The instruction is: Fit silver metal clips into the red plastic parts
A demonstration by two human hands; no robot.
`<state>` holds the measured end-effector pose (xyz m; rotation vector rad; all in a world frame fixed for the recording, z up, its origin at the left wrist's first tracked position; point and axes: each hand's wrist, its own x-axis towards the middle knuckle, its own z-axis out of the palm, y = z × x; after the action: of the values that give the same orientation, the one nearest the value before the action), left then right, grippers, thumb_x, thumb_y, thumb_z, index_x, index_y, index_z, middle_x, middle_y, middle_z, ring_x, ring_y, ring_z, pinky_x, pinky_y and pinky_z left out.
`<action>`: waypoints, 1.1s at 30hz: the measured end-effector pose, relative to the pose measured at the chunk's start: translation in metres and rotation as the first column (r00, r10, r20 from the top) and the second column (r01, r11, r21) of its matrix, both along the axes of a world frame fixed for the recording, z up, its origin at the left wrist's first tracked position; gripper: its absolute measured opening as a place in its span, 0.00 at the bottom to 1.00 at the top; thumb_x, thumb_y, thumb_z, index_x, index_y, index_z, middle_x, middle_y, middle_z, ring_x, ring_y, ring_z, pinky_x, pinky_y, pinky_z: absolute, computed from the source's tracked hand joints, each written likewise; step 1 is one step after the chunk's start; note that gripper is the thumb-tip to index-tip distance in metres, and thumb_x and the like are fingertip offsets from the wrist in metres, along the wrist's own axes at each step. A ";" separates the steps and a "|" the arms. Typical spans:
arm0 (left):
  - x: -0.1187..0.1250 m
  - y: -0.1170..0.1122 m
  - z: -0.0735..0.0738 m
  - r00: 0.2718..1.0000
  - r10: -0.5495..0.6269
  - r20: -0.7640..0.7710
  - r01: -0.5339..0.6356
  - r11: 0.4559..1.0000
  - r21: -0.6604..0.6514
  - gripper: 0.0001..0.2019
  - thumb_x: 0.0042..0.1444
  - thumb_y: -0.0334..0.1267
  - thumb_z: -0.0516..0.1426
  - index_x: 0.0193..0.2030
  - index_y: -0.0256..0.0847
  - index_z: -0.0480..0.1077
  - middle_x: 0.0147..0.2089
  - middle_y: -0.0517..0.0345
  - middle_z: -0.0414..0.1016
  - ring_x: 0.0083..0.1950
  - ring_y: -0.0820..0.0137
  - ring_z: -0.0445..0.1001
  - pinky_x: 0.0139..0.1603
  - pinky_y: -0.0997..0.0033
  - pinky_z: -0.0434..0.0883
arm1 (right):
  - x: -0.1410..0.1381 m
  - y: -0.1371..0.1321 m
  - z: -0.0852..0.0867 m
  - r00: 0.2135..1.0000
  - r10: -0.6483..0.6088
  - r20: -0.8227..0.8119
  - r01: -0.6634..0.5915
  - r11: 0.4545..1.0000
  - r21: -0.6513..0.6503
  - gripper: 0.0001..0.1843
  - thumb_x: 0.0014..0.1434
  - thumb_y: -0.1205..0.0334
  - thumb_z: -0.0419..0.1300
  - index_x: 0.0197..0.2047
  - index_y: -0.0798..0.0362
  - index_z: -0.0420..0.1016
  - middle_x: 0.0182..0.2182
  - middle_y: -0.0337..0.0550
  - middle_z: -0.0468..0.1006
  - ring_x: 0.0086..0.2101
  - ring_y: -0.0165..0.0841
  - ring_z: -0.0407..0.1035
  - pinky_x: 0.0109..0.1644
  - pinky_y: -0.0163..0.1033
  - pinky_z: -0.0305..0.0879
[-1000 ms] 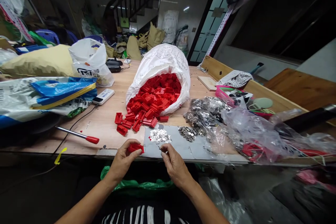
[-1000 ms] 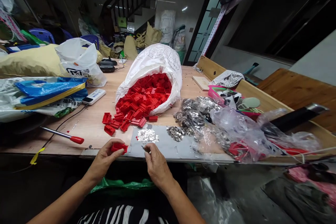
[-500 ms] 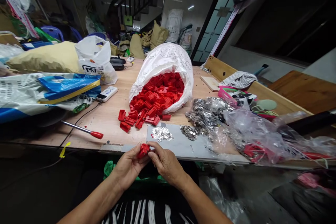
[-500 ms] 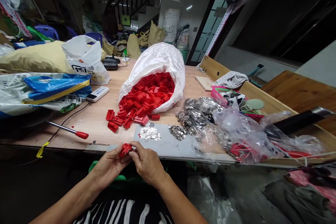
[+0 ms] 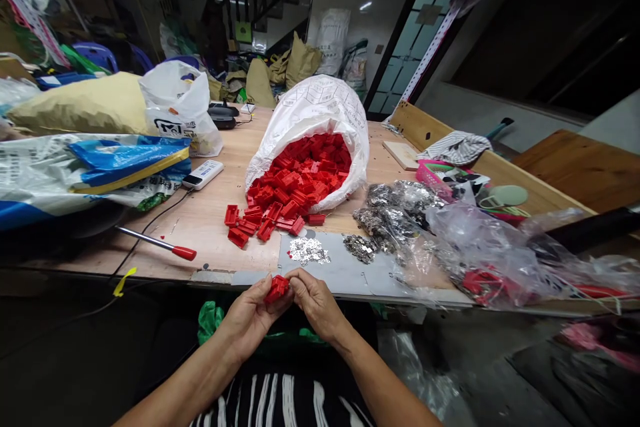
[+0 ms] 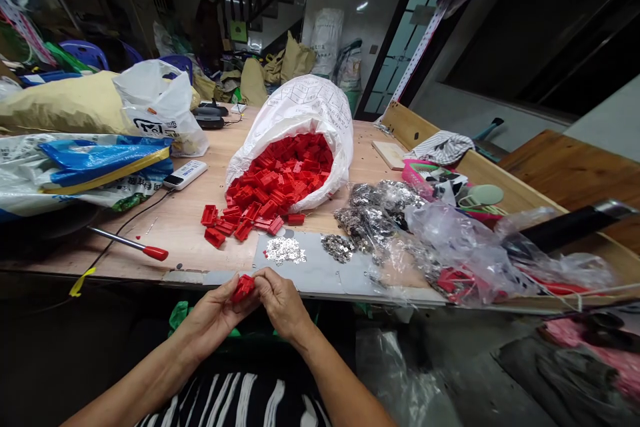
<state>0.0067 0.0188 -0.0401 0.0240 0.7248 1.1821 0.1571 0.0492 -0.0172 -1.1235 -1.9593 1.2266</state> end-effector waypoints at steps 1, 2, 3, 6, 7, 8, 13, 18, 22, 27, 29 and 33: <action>0.000 -0.002 -0.002 1.000 -0.006 -0.014 0.006 1.000 -0.011 0.05 0.57 0.33 0.58 0.33 0.34 0.73 0.36 0.50 0.80 0.38 0.66 0.79 0.53 0.59 0.71 | 0.001 -0.002 0.000 1.000 0.012 0.028 -0.012 1.000 0.005 0.15 0.65 0.50 0.49 0.40 0.51 0.69 0.22 0.32 0.67 0.23 0.26 0.60 0.28 0.30 0.55; 0.000 -0.004 -0.004 0.999 -0.017 -0.036 0.017 1.000 -0.020 0.04 0.55 0.34 0.60 0.33 0.35 0.73 0.35 0.53 0.80 0.37 0.68 0.79 0.53 0.60 0.71 | 0.002 -0.004 -0.002 0.998 0.019 0.065 -0.020 1.000 0.021 0.13 0.64 0.51 0.52 0.41 0.51 0.68 0.22 0.31 0.66 0.23 0.26 0.60 0.28 0.30 0.54; 0.000 -0.006 -0.005 0.997 -0.035 -0.065 0.033 0.999 -0.024 0.04 0.54 0.35 0.61 0.32 0.37 0.72 0.34 0.55 0.79 0.37 0.69 0.78 0.52 0.61 0.71 | 0.003 -0.006 -0.003 0.994 0.021 0.107 -0.026 0.998 0.048 0.11 0.62 0.52 0.55 0.42 0.51 0.67 0.21 0.30 0.66 0.22 0.26 0.60 0.28 0.30 0.54; 0.001 -0.015 -0.010 0.978 -0.132 -0.164 0.132 0.991 -0.015 0.09 0.51 0.42 0.62 0.30 0.40 0.69 0.34 0.60 0.77 0.38 0.69 0.76 0.48 0.61 0.71 | 0.007 -0.014 -0.013 0.968 -0.002 0.249 -0.046 0.981 0.187 0.10 0.63 0.55 0.54 0.44 0.51 0.66 0.24 0.33 0.71 0.26 0.29 0.65 0.31 0.31 0.56; 0.001 -0.018 -0.011 0.967 -0.169 -0.189 0.170 0.985 -0.012 0.11 0.51 0.44 0.62 0.28 0.40 0.67 0.34 0.60 0.76 0.39 0.68 0.76 0.47 0.62 0.70 | 0.009 -0.016 -0.016 0.954 -0.015 0.300 -0.058 0.970 0.234 0.09 0.64 0.56 0.52 0.44 0.52 0.66 0.27 0.36 0.73 0.28 0.30 0.68 0.33 0.32 0.57; 0.001 -0.019 -0.013 0.957 -0.201 -0.210 0.203 0.979 -0.014 0.13 0.50 0.45 0.62 0.27 0.40 0.65 0.33 0.61 0.75 0.39 0.68 0.75 0.46 0.62 0.70 | 0.010 -0.017 -0.019 0.938 -0.022 0.346 -0.076 0.961 0.266 0.10 0.65 0.56 0.51 0.44 0.52 0.66 0.29 0.39 0.75 0.30 0.32 0.70 0.35 0.33 0.58; -0.013 -0.015 -0.031 0.771 -0.201 -0.604 0.323 0.941 0.099 0.18 0.44 0.46 0.65 0.23 0.40 0.60 0.28 0.60 0.72 0.31 0.70 0.71 0.39 0.69 0.66 | 0.015 -0.002 -0.012 0.916 0.064 0.397 -0.154 0.968 0.199 0.13 0.61 0.55 0.58 0.48 0.49 0.67 0.33 0.36 0.78 0.34 0.32 0.73 0.36 0.33 0.61; -0.031 -0.008 -0.057 0.103 -0.028 -0.994 0.571 0.820 0.037 0.07 0.48 0.38 0.60 0.24 0.41 0.66 0.28 0.60 0.73 0.33 0.66 0.69 0.36 0.70 0.61 | 0.003 0.035 0.002 0.855 -0.176 0.487 -0.013 0.933 0.359 0.09 0.62 0.65 0.57 0.46 0.50 0.70 0.42 0.41 0.77 0.42 0.33 0.71 0.46 0.35 0.62; -0.034 -0.009 -0.073 -0.093 -0.059 -0.994 0.640 0.761 -0.105 0.01 0.48 0.34 0.57 0.29 0.42 0.70 0.32 0.58 0.75 0.38 0.63 0.71 0.39 0.68 0.61 | -0.012 0.058 -0.001 0.687 -0.254 0.681 -0.071 0.909 0.411 0.11 0.62 0.61 0.56 0.49 0.49 0.69 0.43 0.44 0.76 0.43 0.36 0.72 0.43 0.38 0.64; -0.033 -0.013 -0.079 -0.105 -0.097 -0.990 0.644 0.752 -0.142 0.02 0.49 0.35 0.56 0.30 0.42 0.70 0.33 0.58 0.76 0.40 0.63 0.72 0.41 0.69 0.62 | -0.022 0.068 -0.010 0.630 -0.250 0.735 -0.103 0.911 0.398 0.06 0.62 0.63 0.56 0.42 0.51 0.72 0.39 0.46 0.77 0.38 0.38 0.73 0.39 0.39 0.65; -0.033 -0.014 -0.079 -0.127 -0.125 -0.984 0.650 0.739 -0.178 0.03 0.50 0.36 0.55 0.30 0.42 0.69 0.33 0.59 0.76 0.39 0.65 0.73 0.40 0.71 0.62 | -0.024 0.069 -0.012 0.624 -0.247 0.742 -0.108 0.912 0.395 0.06 0.62 0.65 0.54 0.41 0.52 0.72 0.38 0.47 0.77 0.37 0.38 0.74 0.39 0.39 0.66; -0.035 -0.015 -0.085 -0.195 -0.160 -0.968 0.673 0.696 -0.251 0.04 0.51 0.36 0.54 0.32 0.41 0.69 0.33 0.61 0.77 0.38 0.68 0.73 0.39 0.75 0.63 | -0.025 0.065 -0.011 0.620 -0.243 0.746 -0.105 0.917 0.386 0.09 0.61 0.71 0.51 0.41 0.56 0.72 0.38 0.50 0.76 0.38 0.41 0.73 0.39 0.42 0.67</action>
<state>-0.0285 0.0037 -0.1252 1.6065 1.5804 0.3029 0.1325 0.1141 -0.0281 -1.6603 -2.5844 0.1916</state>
